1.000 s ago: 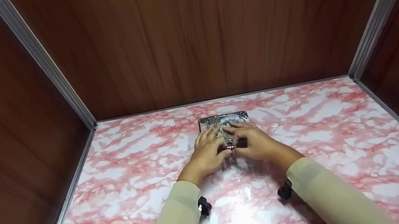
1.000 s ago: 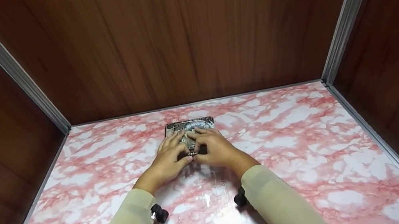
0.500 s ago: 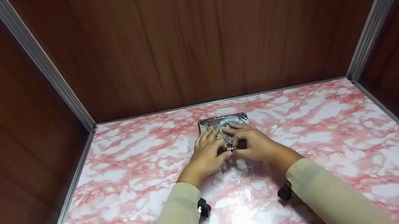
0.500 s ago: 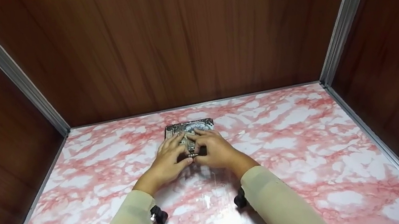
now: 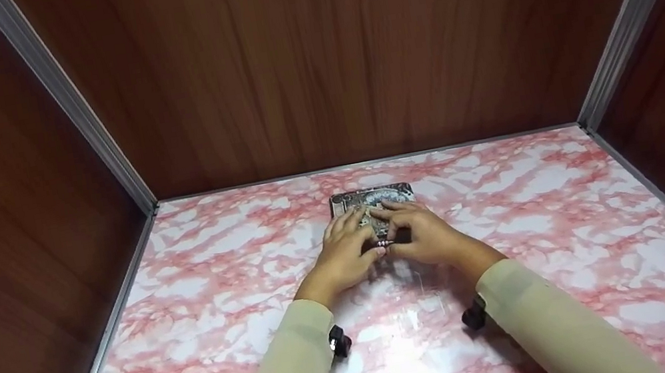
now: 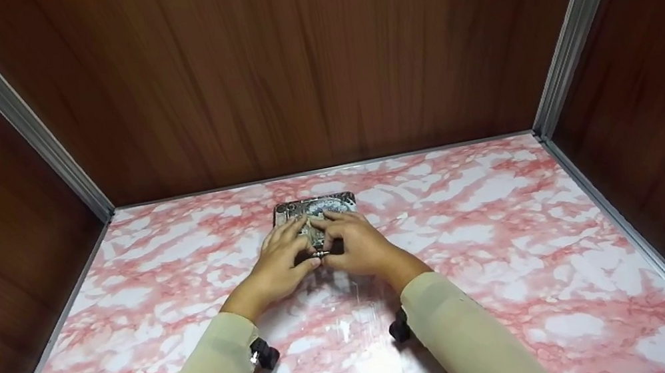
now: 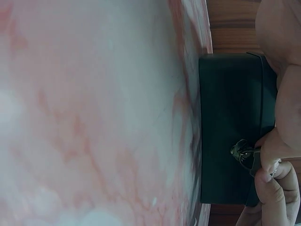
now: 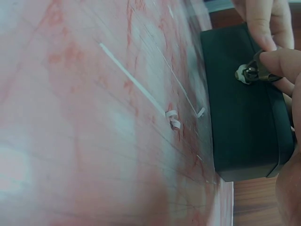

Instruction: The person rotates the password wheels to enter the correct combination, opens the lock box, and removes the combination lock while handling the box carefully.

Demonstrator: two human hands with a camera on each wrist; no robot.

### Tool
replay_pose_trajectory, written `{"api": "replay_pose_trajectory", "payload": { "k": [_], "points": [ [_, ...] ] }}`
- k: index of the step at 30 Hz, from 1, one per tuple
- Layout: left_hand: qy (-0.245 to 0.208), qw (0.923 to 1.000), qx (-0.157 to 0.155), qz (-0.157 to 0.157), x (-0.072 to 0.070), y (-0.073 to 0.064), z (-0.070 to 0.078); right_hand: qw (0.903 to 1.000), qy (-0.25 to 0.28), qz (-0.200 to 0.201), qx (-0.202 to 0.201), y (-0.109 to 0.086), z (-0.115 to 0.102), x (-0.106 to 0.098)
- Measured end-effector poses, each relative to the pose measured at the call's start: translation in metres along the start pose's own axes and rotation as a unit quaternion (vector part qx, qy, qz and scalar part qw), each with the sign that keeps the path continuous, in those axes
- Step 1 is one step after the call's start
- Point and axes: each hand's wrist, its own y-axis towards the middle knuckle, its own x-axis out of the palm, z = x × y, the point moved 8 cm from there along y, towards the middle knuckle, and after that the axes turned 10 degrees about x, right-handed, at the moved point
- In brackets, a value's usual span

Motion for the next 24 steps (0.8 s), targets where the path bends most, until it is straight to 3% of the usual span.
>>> {"api": "replay_pose_trajectory", "payload": {
  "k": [24],
  "points": [
    [0.000, 0.9999, 0.009, 0.009, -0.0016, -0.0006, 0.0006, 1.0000, 0.004, -0.001, 0.009, 0.0010, 0.0022, 0.0015]
  ]
}}
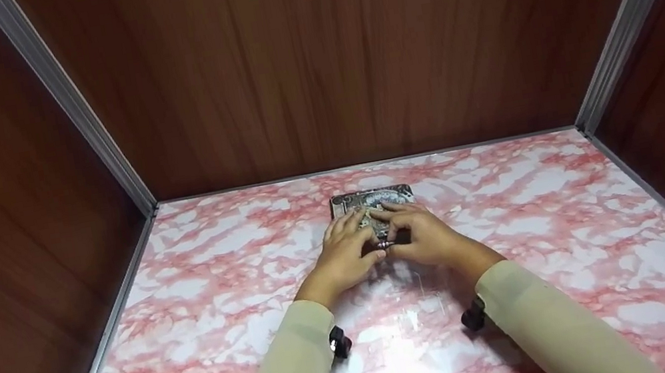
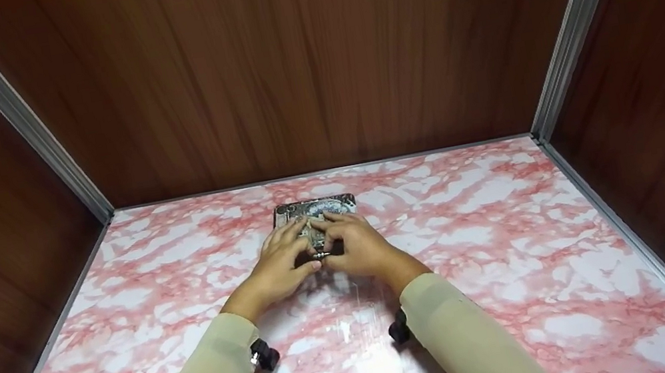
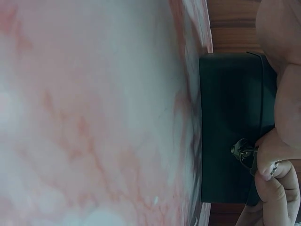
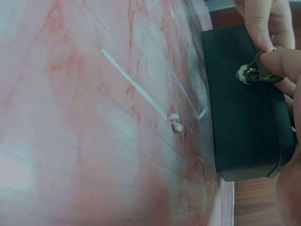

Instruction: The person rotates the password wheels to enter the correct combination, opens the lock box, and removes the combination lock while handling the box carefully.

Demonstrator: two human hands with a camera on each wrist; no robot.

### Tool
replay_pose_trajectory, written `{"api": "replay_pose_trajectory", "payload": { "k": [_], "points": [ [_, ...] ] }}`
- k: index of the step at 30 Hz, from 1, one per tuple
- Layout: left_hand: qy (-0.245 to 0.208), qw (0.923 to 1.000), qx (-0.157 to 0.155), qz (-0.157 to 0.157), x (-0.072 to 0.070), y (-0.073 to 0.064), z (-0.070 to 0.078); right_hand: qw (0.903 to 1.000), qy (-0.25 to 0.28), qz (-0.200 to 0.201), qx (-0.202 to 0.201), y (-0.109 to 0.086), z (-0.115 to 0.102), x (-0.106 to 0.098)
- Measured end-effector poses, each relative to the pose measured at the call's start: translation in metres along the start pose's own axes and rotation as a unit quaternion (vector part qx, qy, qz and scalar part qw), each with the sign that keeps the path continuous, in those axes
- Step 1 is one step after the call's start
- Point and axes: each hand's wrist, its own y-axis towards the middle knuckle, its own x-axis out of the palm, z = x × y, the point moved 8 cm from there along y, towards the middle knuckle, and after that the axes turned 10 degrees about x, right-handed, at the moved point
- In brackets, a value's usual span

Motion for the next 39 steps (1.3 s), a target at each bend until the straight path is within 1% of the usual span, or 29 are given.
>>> {"api": "replay_pose_trajectory", "payload": {
  "k": [6, 12, 16, 26, 32, 39],
  "points": [
    [0.000, 1.0000, -0.006, -0.004, 0.0015, 0.0023, -0.0009, 1.0000, -0.004, 0.002, -0.001, 0.0000, 0.0004, -0.0016],
    [-0.001, 0.9999, -0.011, -0.005, 0.0009, -0.0001, -0.0005, 1.0000, -0.002, -0.002, -0.001, -0.0004, -0.0019, 0.0000],
    [0.000, 1.0000, -0.008, -0.002, -0.0003, 0.0002, 0.0003, 1.0000, -0.001, 0.001, 0.005, -0.0006, -0.0023, -0.0009],
    [-0.011, 0.9999, -0.002, 0.003, 0.0006, -0.0001, 0.0001, 0.9997, -0.005, -0.006, 0.021, -0.0018, -0.0010, -0.0006],
    [-0.012, 0.9999, 0.000, 0.004, 0.0002, -0.0003, 0.0003, 0.9998, 0.001, -0.003, 0.018, -0.0021, -0.0001, -0.0003],
    [-0.002, 1.0000, -0.003, 0.000, 0.0017, 0.0007, -0.0015, 0.9999, 0.006, 0.003, 0.013, -0.0015, 0.0002, -0.0009]
  ]
}}
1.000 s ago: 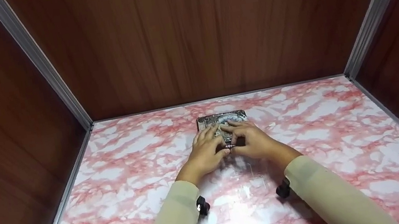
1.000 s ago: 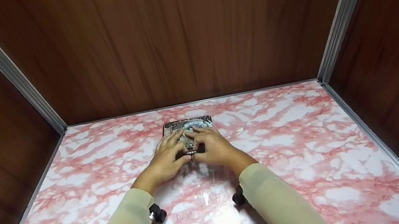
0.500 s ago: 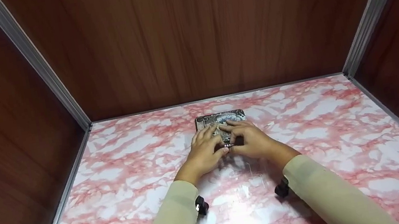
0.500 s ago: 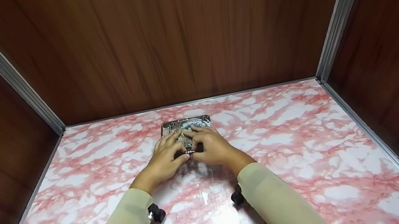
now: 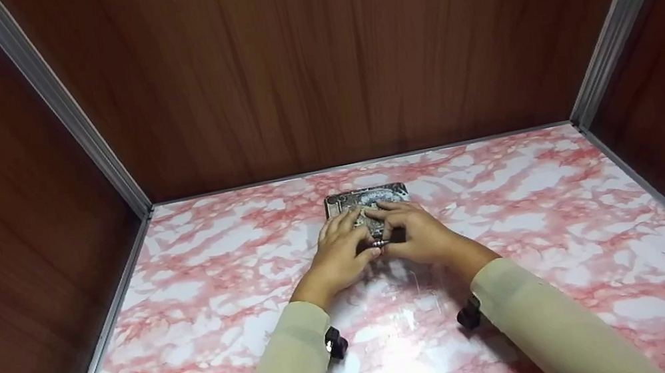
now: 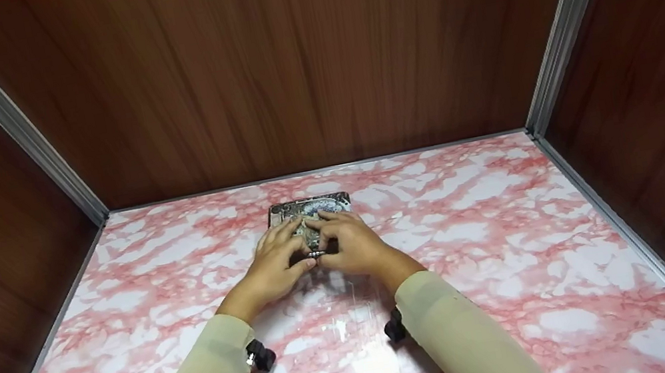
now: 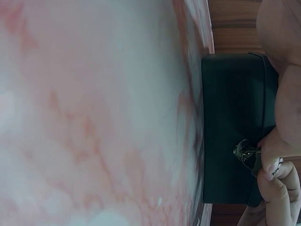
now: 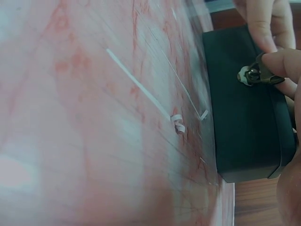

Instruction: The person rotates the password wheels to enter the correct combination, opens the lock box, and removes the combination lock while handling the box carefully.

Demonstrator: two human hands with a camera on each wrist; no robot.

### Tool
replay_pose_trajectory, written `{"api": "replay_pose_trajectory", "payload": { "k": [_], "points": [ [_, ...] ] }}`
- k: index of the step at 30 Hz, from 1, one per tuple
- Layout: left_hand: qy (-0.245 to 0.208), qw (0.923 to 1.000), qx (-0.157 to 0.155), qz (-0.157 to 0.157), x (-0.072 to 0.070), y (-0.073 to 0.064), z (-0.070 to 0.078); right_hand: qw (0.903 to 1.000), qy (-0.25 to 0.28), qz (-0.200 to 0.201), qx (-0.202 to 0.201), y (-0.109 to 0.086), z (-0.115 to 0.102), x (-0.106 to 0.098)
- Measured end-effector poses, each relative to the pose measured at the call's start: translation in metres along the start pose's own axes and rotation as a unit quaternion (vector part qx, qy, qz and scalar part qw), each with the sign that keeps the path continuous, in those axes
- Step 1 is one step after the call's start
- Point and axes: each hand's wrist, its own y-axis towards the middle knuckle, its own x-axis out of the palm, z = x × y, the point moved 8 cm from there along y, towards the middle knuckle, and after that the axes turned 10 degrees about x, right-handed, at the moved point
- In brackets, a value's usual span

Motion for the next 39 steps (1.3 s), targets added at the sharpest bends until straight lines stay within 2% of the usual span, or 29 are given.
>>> {"api": "replay_pose_trajectory", "payload": {
  "k": [13, 22, 39],
  "points": [
    [-0.006, 1.0000, 0.000, 0.002, -0.0005, 0.0000, 0.0012, 1.0000, 0.006, -0.004, 0.007, -0.0006, 0.0003, 0.0005],
    [-0.004, 1.0000, -0.001, 0.002, 0.0005, 0.0001, -0.0001, 0.9999, 0.010, 0.005, -0.002, -0.0007, 0.0000, 0.0004],
    [-0.004, 1.0000, 0.000, 0.004, 0.0005, 0.0006, -0.0005, 0.9999, 0.006, -0.003, 0.011, 0.0002, 0.0012, 0.0006]
  ]
}}
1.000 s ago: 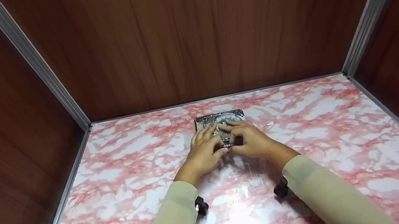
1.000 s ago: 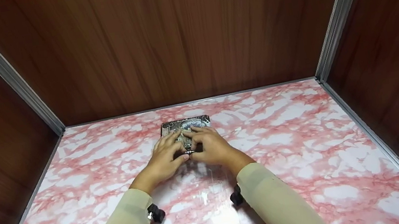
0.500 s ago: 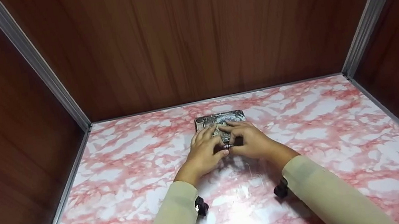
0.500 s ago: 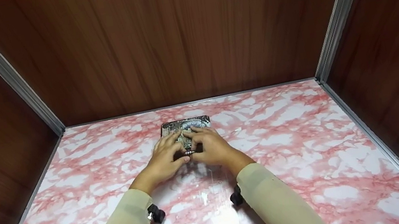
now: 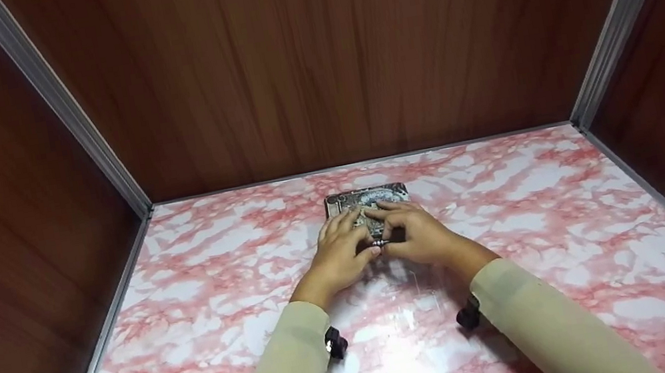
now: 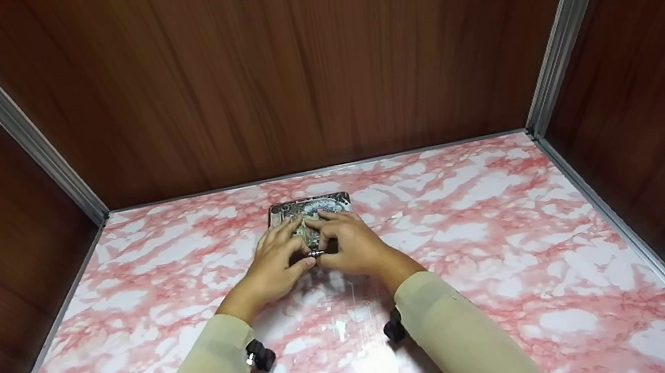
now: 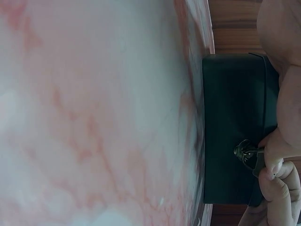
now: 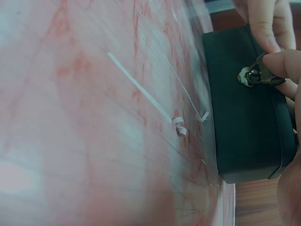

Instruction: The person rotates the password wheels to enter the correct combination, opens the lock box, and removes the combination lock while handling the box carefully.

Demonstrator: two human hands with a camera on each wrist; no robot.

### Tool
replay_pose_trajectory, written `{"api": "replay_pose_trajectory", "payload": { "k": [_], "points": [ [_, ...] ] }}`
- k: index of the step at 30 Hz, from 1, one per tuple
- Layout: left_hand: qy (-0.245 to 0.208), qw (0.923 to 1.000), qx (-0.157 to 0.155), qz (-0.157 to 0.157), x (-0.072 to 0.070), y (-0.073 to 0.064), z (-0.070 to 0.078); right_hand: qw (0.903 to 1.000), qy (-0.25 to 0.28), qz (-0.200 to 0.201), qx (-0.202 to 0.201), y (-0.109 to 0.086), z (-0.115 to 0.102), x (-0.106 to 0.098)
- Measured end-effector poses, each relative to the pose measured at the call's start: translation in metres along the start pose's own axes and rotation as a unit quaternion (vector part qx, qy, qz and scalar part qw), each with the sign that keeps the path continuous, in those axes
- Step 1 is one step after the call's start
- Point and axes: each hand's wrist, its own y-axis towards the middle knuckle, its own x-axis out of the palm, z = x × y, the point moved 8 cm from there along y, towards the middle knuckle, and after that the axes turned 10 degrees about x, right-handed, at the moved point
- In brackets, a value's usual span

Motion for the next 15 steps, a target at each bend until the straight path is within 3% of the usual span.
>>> {"api": "replay_pose_trajectory", "payload": {
  "k": [15],
  "points": [
    [0.003, 1.0000, -0.002, 0.000, -0.0004, -0.0003, 0.0007, 1.0000, -0.004, 0.000, -0.002, 0.0001, 0.0002, 0.0003]
  ]
}}
